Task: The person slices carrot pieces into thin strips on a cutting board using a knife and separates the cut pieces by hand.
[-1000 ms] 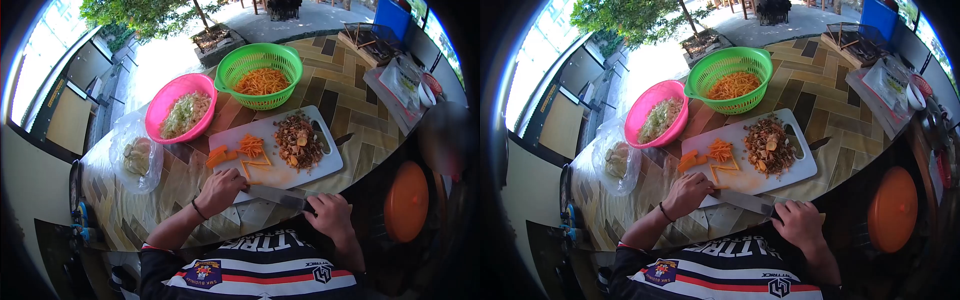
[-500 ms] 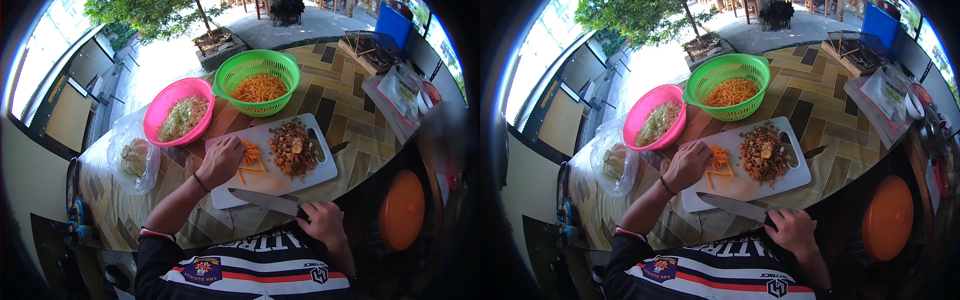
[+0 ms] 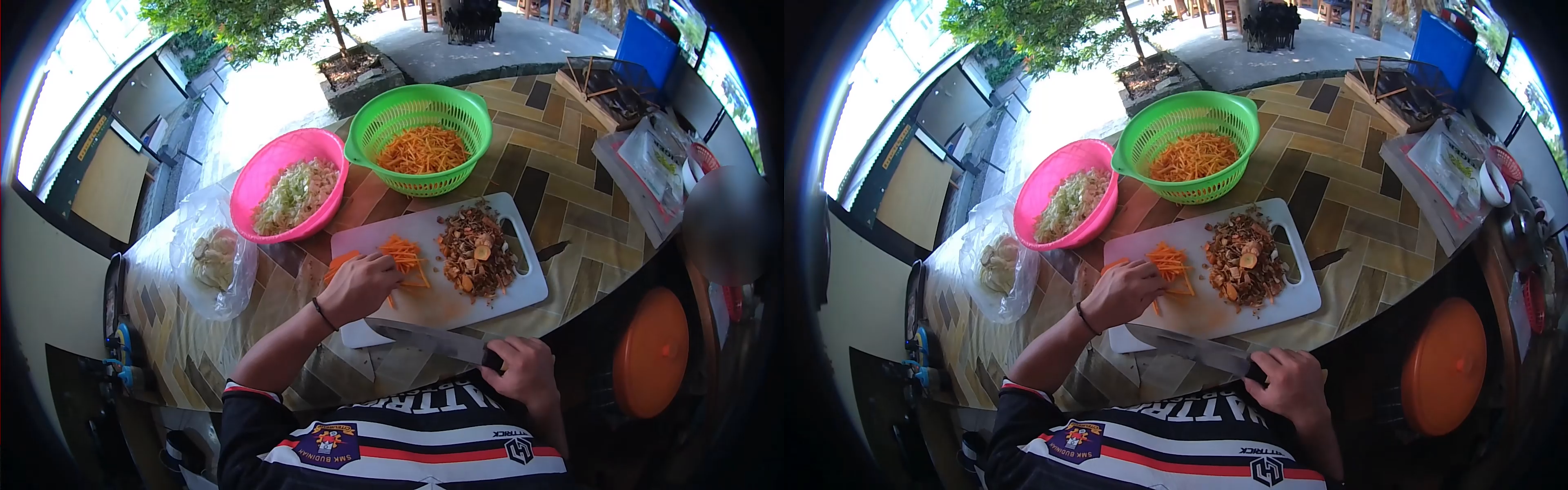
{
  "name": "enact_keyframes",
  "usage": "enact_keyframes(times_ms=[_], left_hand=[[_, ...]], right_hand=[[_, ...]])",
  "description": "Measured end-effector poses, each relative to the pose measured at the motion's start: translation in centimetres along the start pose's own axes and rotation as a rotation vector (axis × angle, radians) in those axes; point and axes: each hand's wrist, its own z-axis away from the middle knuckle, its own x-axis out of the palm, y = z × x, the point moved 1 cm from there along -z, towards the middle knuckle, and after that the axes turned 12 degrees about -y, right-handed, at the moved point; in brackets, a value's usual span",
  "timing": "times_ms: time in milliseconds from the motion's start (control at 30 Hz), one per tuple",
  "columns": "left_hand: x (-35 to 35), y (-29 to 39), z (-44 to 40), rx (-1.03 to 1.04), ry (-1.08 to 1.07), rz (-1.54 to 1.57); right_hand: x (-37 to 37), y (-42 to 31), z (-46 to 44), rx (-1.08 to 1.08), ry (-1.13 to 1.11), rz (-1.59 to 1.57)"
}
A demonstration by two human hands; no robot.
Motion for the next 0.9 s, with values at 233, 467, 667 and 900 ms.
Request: enact_keyframes(times_ms=[233, 467, 667, 900], left_hand=[[-0.6, -0.5, -0.7, -0.033, -0.144, 0.073], [-0.4, 0.2, -0.4, 0.033, -0.032, 0.052], [-2.5, 1.0, 2.1, -0.081, -0.073, 0.135], [-1.8, -0.2, 5.8, -0.179, -0.29, 0.171]], right_hand=[[-0.4, 1.0, 0.0, -0.062, -0.049, -0.085], [-0.6, 2.6, 0.2, -0.048, -0.011, -0.407], [-0.1, 3.8, 0.6, 0.065, 0.061, -0.609], [0.2, 4.7, 0.4, 0.126, 0.01, -0.854]])
